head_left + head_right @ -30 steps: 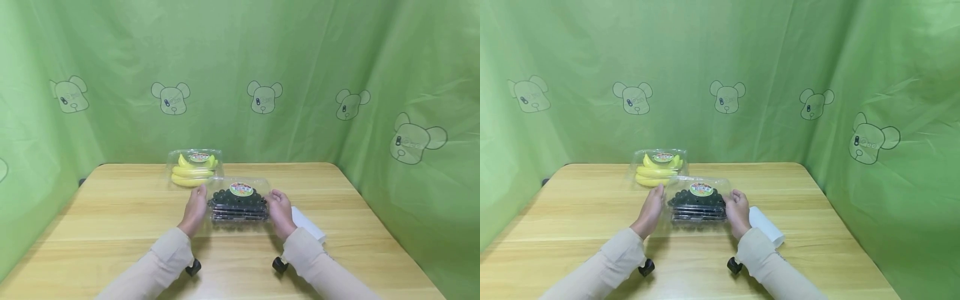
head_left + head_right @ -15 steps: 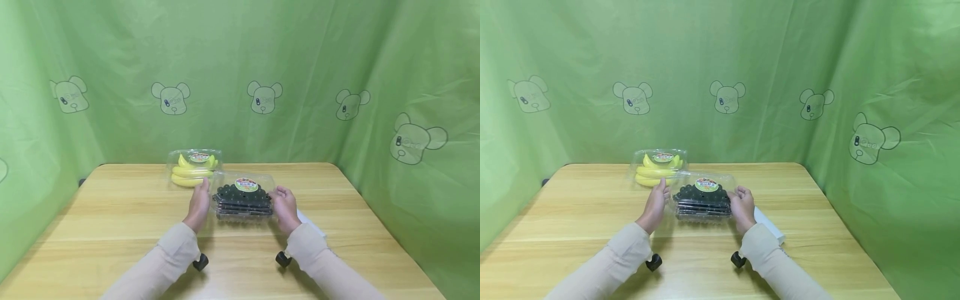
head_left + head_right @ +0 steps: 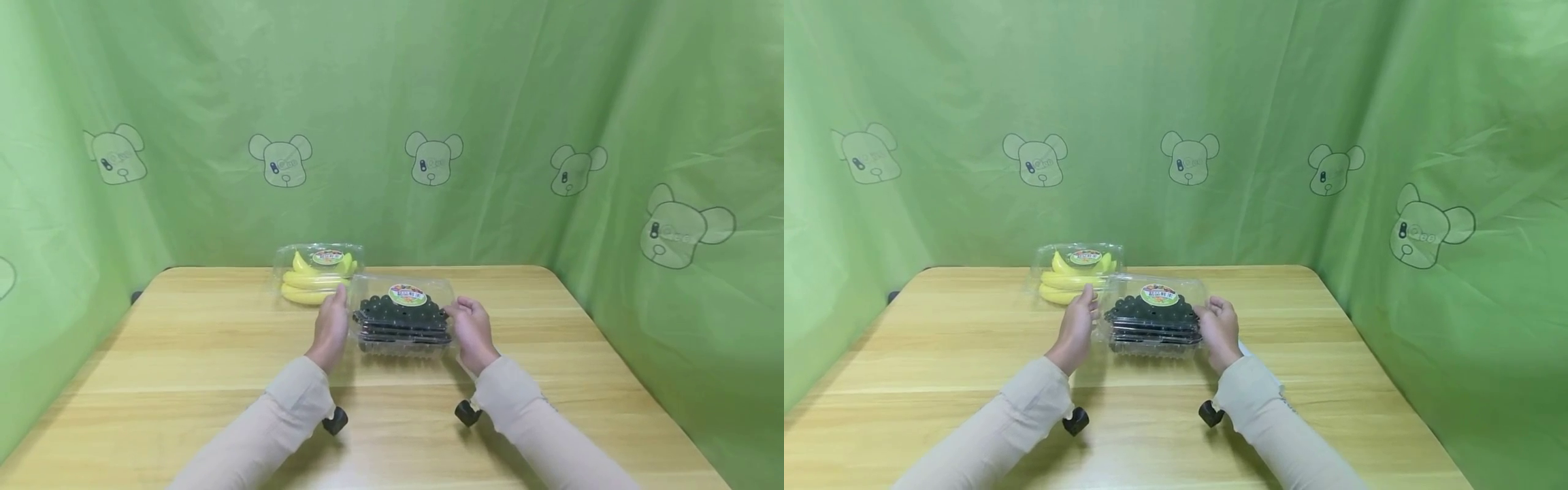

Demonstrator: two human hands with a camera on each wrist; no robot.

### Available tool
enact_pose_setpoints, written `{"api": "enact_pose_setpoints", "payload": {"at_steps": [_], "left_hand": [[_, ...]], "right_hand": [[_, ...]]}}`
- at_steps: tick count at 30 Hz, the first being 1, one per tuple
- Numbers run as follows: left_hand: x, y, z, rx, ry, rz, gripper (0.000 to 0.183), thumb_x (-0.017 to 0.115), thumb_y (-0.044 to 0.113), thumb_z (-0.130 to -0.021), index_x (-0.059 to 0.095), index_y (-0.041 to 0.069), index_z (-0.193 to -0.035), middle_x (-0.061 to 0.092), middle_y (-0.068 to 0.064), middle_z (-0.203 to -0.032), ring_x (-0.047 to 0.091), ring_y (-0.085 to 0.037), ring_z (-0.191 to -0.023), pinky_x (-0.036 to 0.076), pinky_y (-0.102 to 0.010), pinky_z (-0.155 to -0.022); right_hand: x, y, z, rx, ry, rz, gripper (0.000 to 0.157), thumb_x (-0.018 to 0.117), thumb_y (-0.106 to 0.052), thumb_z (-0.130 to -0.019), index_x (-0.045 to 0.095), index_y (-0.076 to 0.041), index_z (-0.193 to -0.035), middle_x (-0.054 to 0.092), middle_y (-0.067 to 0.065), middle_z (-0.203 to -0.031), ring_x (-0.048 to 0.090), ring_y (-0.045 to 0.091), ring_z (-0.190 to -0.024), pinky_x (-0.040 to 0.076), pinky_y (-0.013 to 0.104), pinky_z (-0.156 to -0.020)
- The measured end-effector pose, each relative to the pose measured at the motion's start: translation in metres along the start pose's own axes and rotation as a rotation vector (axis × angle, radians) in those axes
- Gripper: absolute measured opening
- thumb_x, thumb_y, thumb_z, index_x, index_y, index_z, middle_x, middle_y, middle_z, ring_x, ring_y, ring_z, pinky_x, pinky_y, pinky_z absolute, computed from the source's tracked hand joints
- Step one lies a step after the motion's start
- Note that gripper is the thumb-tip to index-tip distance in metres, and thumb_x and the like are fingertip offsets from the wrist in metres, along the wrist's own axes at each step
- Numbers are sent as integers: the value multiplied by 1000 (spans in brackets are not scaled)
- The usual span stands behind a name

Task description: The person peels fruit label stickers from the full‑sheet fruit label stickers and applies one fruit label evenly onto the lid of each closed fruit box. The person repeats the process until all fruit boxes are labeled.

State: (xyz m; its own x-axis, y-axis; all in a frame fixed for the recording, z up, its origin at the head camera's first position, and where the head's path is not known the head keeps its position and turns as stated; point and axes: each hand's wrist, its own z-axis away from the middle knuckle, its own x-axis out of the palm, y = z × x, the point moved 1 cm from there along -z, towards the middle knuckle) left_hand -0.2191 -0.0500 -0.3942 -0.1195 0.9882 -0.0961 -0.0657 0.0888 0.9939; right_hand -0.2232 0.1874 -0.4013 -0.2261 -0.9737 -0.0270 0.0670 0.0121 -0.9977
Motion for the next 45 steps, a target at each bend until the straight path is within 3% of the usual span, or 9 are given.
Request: {"api": "enact_pose_setpoints", "payload": {"at_steps": [4, 7, 11, 16, 22, 29, 38, 42, 45], "left_hand": [[4, 2, -2, 12, 16, -2, 54, 24, 58, -101, 47, 10, -99, 50, -16, -100, 47, -26, -87, 44, -39, -80], [7, 2, -4, 13, 27, 19, 49, 25, 56, -101, 46, 13, -94, 48, -11, -92, 44, -23, -81, 42, -35, -74], [10, 3, -6, 19, 34, 44, 52, 27, 55, -102, 51, 9, -101, 54, -12, -102, 52, -30, -98, 45, -43, -87], [15, 4, -8, 26, 41, 27, 60, 28, 54, -102, 59, 5, -120, 58, -16, -127, 52, -34, -120, 38, -51, -104], [19, 6, -10, 24, 42, 30, 53, 32, 50, -103, 62, 7, -111, 62, -15, -119, 55, -29, -109, 40, -50, -101], [21, 4, -13, 8, 7, 116, 48, 35, 47, -103, 62, 8, -106, 61, -14, -105, 53, -21, -89, 44, -44, -90], [25, 4, -19, -15, -19, 235, 37, 43, 40, -102, 60, 7, -103, 57, -7, -94, 50, -19, -86, 42, -45, -96], [28, 5, -22, -40, -42, 321, 32, 44, 36, -102, 58, 7, -101, 57, -7, -98, 51, -21, -90, 42, -41, -98], [30, 6, -25, -51, -62, 385, 29, 45, 33, -102, 57, 8, -99, 57, -8, -100, 51, -20, -88, 44, -34, -91]], "right_hand": [[-3, -1, -3, 1, 0, 4, 60, 50, -10, -96, 23, 6, -147, 31, 23, -150, 30, 35, -138, 28, 45, -114], [-5, -1, -6, 1, 7, 5, 60, 50, -10, -96, 23, 6, -147, 32, 23, -149, 31, 35, -136, 29, 45, -114], [-8, -1, -11, -12, 18, 6, 59, 51, -11, -96, 25, 6, -146, 33, 23, -148, 33, 35, -135, 29, 45, -114], [-12, -1, -17, -20, 28, 9, 59, 51, -10, -95, 25, 7, -146, 35, 23, -146, 35, 34, -132, 30, 44, -113], [-17, -3, -23, -13, 53, 20, 58, 52, -10, -94, 28, 6, -145, 39, 22, -141, 40, 31, -120, 35, 46, -108], [-23, -5, -29, -11, 34, 16, 59, 50, -7, -93, 27, 5, -146, 37, 21, -143, 37, 33, -123, 32, 47, -110], [-29, -9, -40, -21, 5, 23, 61, 51, -7, -93, 24, 3, -147, 35, 21, -144, 45, 23, -106, 38, 43, -102], [-30, -11, -45, -8, -2, 16, 62, 52, -7, -93, 23, 1, -147, 33, 19, -146, 43, 25, -111, 35, 44, -105], [-31, -13, -49, -3, 0, 14, 63, 53, -7, -93, 23, 0, -148, 31, 18, -149, 40, 30, -121, 32, 46, -109]]}}
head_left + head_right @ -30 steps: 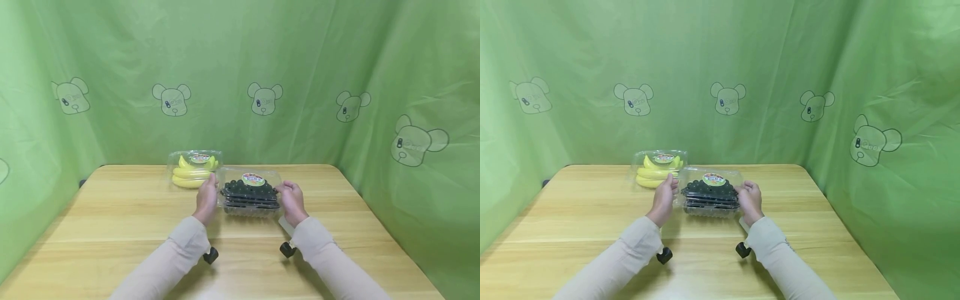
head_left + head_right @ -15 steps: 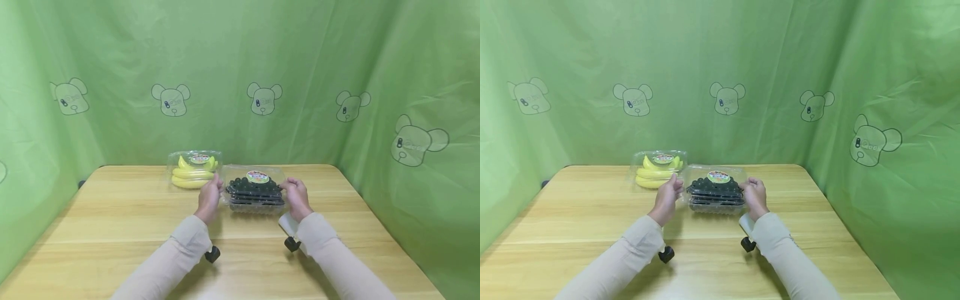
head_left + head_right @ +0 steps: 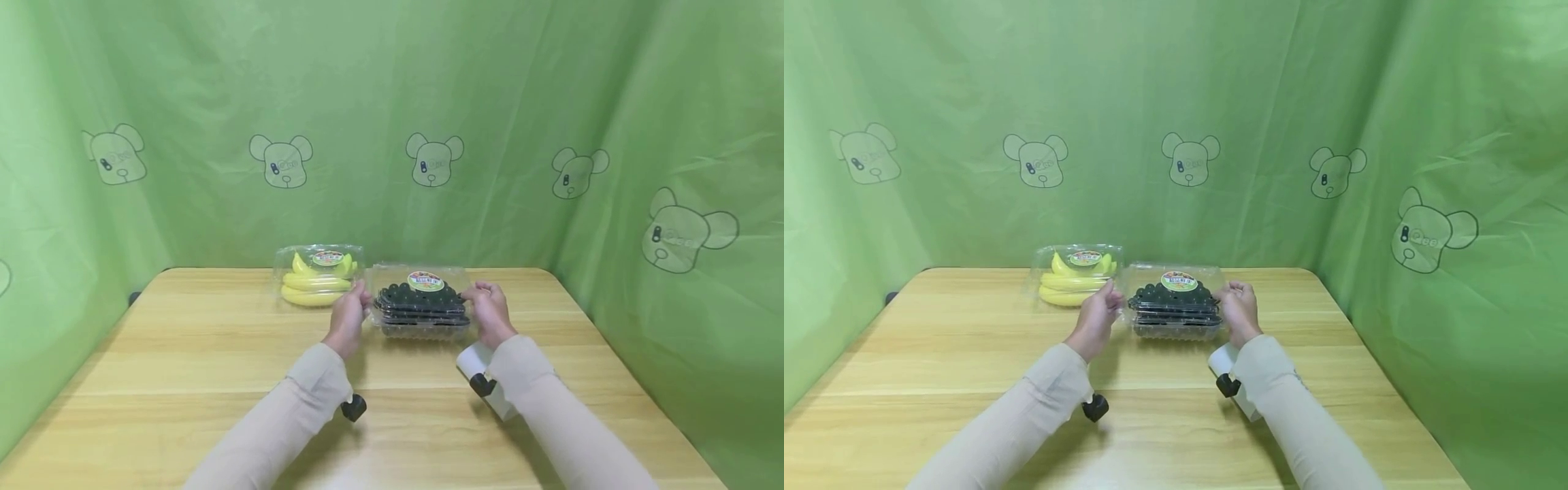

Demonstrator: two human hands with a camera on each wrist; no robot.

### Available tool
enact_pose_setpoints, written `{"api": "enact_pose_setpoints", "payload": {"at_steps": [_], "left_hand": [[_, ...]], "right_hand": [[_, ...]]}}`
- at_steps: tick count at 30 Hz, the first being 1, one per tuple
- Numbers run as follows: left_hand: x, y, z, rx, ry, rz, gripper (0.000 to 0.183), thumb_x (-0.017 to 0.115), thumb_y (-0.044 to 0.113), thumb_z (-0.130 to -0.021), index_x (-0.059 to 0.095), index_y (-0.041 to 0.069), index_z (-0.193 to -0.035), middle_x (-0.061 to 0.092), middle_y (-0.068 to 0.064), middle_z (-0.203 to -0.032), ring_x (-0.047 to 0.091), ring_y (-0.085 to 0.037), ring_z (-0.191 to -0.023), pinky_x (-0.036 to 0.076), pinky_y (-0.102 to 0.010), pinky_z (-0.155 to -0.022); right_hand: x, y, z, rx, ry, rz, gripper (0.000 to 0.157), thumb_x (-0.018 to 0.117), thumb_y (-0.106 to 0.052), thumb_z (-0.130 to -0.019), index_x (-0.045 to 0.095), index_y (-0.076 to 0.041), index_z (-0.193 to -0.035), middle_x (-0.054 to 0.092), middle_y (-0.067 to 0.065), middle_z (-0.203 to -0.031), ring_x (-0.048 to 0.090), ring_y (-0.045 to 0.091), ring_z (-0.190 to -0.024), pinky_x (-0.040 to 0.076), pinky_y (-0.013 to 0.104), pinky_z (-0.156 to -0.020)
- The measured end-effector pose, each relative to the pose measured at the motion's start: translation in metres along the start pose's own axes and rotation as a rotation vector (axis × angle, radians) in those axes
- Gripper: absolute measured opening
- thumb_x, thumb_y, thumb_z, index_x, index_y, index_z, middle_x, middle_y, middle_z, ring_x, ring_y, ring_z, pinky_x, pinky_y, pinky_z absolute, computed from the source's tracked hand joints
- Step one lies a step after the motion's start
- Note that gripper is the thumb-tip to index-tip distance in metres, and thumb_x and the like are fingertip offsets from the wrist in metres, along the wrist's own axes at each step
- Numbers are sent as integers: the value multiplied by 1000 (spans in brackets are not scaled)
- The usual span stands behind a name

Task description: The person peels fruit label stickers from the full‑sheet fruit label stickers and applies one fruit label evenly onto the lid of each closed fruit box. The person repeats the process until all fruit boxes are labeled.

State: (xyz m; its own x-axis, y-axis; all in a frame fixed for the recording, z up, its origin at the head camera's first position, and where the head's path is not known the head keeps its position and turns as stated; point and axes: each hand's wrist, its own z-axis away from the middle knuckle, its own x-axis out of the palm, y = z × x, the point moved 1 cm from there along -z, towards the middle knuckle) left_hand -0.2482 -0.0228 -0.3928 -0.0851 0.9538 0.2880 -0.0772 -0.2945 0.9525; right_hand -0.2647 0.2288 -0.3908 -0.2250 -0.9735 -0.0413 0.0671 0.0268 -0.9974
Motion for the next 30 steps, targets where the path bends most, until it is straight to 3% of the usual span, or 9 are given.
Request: {"api": "enact_pose_setpoints", "payload": {"at_steps": [4, 8, 14, 19, 26, 30], "left_hand": [[3, -1, -3, -29, -28, 40, 29, 45, 35, -102, 55, 9, -95, 53, -3, -89, 45, -13, -74, 40, -23, -66], [6, -2, -5, -49, -62, 90, 30, 43, 35, -103, 54, 8, -98, 47, 2, -81, 37, -9, -65, 33, -19, -55], [9, -4, -6, -37, -81, 124, 40, 45, 34, -103, 50, 0, -123, 47, 2, -84, 37, -8, -65, 36, -19, -62], [10, -3, -8, -42, -52, 130, 28, 47, 30, -102, 53, 3, -108, 50, -2, -95, 41, -8, -71, 40, -19, -68], [11, -4, -14, -79, -57, 249, 23, 48, 28, -102, 54, 7, -95, 52, -2, -95, 47, -12, -82, 44, -26, -84], [12, -6, -16, -98, -73, 275, 25, 43, 26, -104, 52, 3, -104, 49, -7, -110, 44, -14, -83, 39, -22, -72]], "right_hand": [[-3, -2, -5, -13, -5, -3, 66, 54, -6, -91, 21, 0, -149, 27, 18, -153, 30, 33, -136, 25, 47, -115], [-5, -3, -12, -15, -26, -23, 68, 54, -5, -92, 20, -2, -151, 27, 18, -155, 29, 33, -139, 23, 46, -116], [-9, -1, -22, 9, -28, -32, 69, 55, -4, -91, 21, -6, -151, 28, 16, -155, 30, 34, -137, 23, 49, -115], [-11, 3, -31, 8, -48, -49, 68, 55, -3, -90, 22, -3, -150, 29, 20, -151, 32, 35, -132, 26, 48, -114], [-14, 5, -42, 19, -90, -59, 67, 52, -1, -93, 18, -1, -151, 27, 23, -152, 32, 36, -134, 29, 46, -113], [-14, 5, -48, 35, -116, -48, 67, 52, -2, -94, 17, -2, -151, 26, 21, -153, 31, 39, -136, 29, 47, -113]]}}
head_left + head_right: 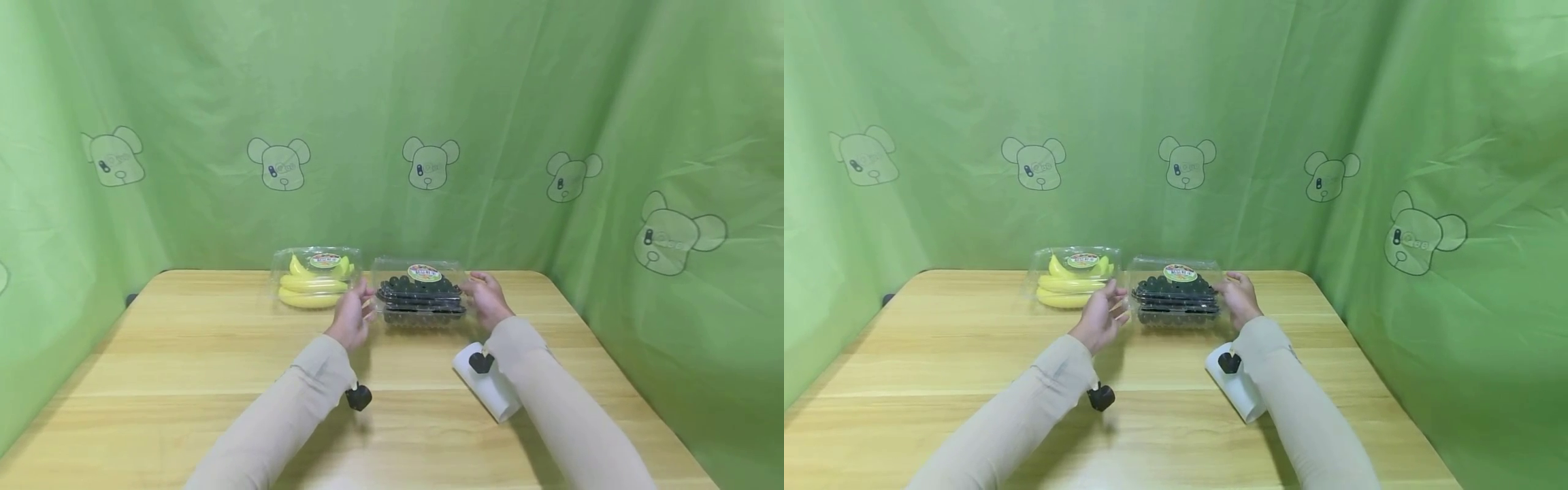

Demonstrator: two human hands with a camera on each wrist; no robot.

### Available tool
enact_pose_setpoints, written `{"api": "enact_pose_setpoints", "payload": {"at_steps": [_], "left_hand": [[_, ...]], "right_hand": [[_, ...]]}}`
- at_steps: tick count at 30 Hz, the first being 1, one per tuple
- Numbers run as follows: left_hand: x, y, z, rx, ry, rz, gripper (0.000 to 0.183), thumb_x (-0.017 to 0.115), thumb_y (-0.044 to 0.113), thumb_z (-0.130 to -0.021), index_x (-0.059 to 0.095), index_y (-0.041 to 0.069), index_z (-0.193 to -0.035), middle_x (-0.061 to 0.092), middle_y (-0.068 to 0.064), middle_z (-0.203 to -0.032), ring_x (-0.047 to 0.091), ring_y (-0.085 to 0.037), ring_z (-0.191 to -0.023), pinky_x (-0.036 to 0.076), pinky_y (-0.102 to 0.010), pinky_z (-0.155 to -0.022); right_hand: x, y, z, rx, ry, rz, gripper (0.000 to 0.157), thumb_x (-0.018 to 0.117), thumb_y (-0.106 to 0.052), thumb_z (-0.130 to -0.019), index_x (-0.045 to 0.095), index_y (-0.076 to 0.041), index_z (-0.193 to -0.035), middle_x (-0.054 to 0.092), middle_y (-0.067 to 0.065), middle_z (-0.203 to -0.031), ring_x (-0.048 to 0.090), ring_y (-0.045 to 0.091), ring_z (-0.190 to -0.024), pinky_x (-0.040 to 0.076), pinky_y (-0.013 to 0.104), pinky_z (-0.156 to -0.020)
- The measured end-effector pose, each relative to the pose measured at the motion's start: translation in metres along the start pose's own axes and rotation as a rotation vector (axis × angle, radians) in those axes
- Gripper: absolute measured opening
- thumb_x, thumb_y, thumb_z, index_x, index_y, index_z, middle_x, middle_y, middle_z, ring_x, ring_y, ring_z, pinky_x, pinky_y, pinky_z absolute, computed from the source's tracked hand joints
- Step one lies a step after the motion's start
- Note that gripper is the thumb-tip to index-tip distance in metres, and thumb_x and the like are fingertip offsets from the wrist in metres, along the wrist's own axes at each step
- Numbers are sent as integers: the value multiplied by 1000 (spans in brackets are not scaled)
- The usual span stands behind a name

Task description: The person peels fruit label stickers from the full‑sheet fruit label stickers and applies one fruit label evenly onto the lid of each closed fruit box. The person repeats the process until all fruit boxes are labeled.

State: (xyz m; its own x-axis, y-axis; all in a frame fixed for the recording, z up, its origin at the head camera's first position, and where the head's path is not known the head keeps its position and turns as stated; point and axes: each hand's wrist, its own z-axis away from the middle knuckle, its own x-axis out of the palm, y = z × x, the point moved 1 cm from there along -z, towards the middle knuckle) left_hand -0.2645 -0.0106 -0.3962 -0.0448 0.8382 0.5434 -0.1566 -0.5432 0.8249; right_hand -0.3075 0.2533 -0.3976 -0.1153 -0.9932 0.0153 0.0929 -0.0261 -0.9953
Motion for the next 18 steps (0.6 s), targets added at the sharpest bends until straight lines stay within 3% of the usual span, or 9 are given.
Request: {"api": "enact_pose_setpoints", "payload": {"at_steps": [3, 6, 10, 13, 16, 18], "left_hand": [[1, 1, -1, 3, -8, -4, 28, 40, 22, -105, 46, 0, -120, 46, -11, -121, 41, -13, -82, 38, -20, -69], [1, 1, -2, 20, -12, 0, 38, 40, 19, -105, 37, -1, -136, 47, -12, -120, 43, -13, -82, 42, -22, -79], [2, 0, -5, 30, -14, 7, 45, 40, 18, -105, 29, 1, -146, 49, -11, -113, 46, -13, -85, 42, -32, -97], [3, -1, -6, 31, -14, 23, 46, 40, 17, -105, 28, 2, -146, 49, -9, -108, 47, -13, -85, 39, -35, -102], [4, -1, -5, 25, -15, 8, 46, 39, 17, -105, 28, 3, -147, 48, -5, -100, 45, -11, -79, 43, -30, -92], [4, -2, -5, 15, -15, -29, 42, 38, 21, -105, 34, 3, -143, 46, -3, -94, 41, -9, -72, 42, -22, -75]], "right_hand": [[1, -1, -5, 6, -20, -1, 67, 51, -1, -94, 16, -1, -152, 25, 21, -153, 31, 39, -136, 29, 47, -113], [1, -4, -8, 7, -39, 4, 68, 50, 0, -95, 14, 0, -152, 23, 22, -155, 28, 39, -139, 26, 47, -115], [-1, -7, -12, 27, -53, 4, 68, 48, 0, -96, 11, -1, -152, 23, 22, -154, 27, 38, -139, 25, 47, -115], [-4, -8, -15, 39, -63, -4, 68, 48, -1, -97, 10, -2, -153, 25, 22, -153, 29, 37, -137, 26, 46, -115], [-5, -7, -17, 38, -74, -6, 68, 49, -1, -97, 10, -2, -152, 28, 23, -151, 31, 37, -136, 26, 46, -115], [-5, -6, -18, 41, -81, 1, 69, 49, 0, -96, 10, -3, -153, 28, 23, -151, 31, 38, -136, 26, 46, -115]]}}
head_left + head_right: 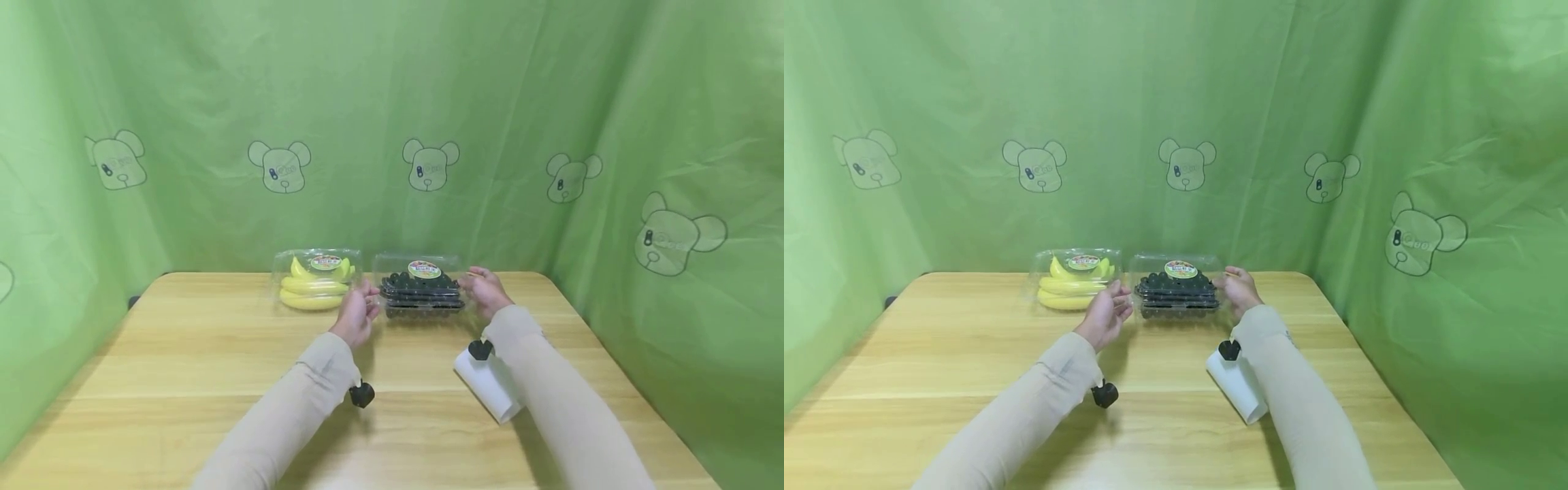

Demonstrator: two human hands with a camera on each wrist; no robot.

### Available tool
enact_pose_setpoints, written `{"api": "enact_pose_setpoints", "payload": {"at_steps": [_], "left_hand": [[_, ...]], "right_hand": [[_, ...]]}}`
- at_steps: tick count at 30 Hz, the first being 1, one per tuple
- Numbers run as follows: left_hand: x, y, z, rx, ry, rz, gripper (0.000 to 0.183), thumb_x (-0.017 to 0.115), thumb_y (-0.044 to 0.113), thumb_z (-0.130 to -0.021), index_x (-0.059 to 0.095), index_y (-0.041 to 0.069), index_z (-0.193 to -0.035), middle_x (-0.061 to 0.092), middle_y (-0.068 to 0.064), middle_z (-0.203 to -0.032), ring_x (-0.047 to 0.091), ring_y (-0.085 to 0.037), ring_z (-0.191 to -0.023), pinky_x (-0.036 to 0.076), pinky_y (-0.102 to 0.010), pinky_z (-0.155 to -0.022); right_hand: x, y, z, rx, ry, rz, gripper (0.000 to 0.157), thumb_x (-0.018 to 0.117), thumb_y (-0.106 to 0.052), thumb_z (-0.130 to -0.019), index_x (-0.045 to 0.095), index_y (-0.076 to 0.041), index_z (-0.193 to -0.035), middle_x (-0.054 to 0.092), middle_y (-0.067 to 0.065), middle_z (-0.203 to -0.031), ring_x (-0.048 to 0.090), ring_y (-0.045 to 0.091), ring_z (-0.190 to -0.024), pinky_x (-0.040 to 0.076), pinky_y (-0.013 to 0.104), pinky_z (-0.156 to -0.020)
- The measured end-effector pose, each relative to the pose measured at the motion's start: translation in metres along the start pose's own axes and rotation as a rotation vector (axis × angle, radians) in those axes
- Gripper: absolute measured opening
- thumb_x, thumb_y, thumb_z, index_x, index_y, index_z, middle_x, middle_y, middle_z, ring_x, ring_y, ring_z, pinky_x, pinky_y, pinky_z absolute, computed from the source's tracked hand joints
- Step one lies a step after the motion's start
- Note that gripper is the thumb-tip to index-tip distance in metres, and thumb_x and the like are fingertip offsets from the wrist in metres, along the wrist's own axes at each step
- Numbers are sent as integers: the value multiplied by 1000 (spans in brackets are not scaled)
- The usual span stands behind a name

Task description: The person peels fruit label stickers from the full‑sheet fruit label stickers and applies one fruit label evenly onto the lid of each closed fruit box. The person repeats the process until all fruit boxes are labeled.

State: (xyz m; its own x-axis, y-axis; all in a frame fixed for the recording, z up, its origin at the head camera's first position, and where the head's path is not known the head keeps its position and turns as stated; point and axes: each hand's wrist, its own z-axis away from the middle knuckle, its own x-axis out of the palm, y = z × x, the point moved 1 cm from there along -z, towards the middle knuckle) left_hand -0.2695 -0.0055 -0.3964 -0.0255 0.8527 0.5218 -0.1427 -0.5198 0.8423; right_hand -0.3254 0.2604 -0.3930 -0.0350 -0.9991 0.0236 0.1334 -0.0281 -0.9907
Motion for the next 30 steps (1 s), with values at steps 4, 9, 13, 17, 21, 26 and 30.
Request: {"api": "enact_pose_setpoints", "payload": {"at_steps": [4, 9, 13, 17, 21, 26, 30], "left_hand": [[-1, -2, 0, -16, 9, -61, 33, 37, 27, -105, 54, 2, -118, 46, -3, -96, 36, -9, -70, 31, -20, -61], [-1, -4, -3, 6, -14, -48, 33, 36, 26, -105, 52, -3, -112, 43, 0, -85, 33, -9, -65, 31, -22, -63], [0, -7, -3, 7, -19, -40, 39, 35, 24, -106, 41, -8, -129, 39, 1, -82, 30, -8, -61, 34, -22, -68], [1, -8, -3, -12, -11, -50, 37, 35, 24, -106, 50, -8, -117, 37, 1, -81, 33, -9, -65, 37, -28, -80], [0, -10, -5, -17, -14, -78, 37, 37, 27, -105, 55, -5, -109, 34, 4, -73, 31, -9, -63, 34, -24, -67], [-1, -12, -7, -37, -20, -111, 40, 38, 29, -104, 55, -6, -113, 28, 5, -67, 28, -11, -64, 30, -25, -64], [1, -13, -8, -32, -33, -102, 41, 39, 30, -104, 53, -7, -116, 26, 5, -67, 27, -12, -64, 33, -27, -70]], "right_hand": [[0, 2, -2, 7, -18, 11, 69, 48, 1, -97, 9, -4, -154, 25, 23, -153, 28, 39, -139, 23, 47, -116], [-1, 3, -5, 5, -42, -3, 69, 47, 2, -97, 7, -2, -153, 21, 24, -155, 25, 38, -141, 22, 46, -117], [-1, 5, -9, 13, -35, -5, 68, 47, 2, -97, 8, -1, -153, 25, 24, -153, 28, 38, -139, 24, 44, -116], [-2, 7, -12, 21, -12, 9, 67, 48, 2, -97, 11, -2, -153, 28, 24, -151, 32, 37, -136, 28, 44, -115], [-3, 8, -16, 30, 18, 52, 66, 49, 0, -97, 14, -4, -153, 32, 23, -150, 34, 36, -135, 30, 43, -114], [-4, 9, -17, 50, 48, 84, 65, 50, -1, -97, 17, -6, -153, 33, 20, -150, 35, 35, -136, 30, 44, -113], [-3, 9, -18, 36, 70, 77, 64, 50, 0, -96, 21, -6, -152, 36, 20, -149, 37, 35, -134, 33, 44, -112]]}}
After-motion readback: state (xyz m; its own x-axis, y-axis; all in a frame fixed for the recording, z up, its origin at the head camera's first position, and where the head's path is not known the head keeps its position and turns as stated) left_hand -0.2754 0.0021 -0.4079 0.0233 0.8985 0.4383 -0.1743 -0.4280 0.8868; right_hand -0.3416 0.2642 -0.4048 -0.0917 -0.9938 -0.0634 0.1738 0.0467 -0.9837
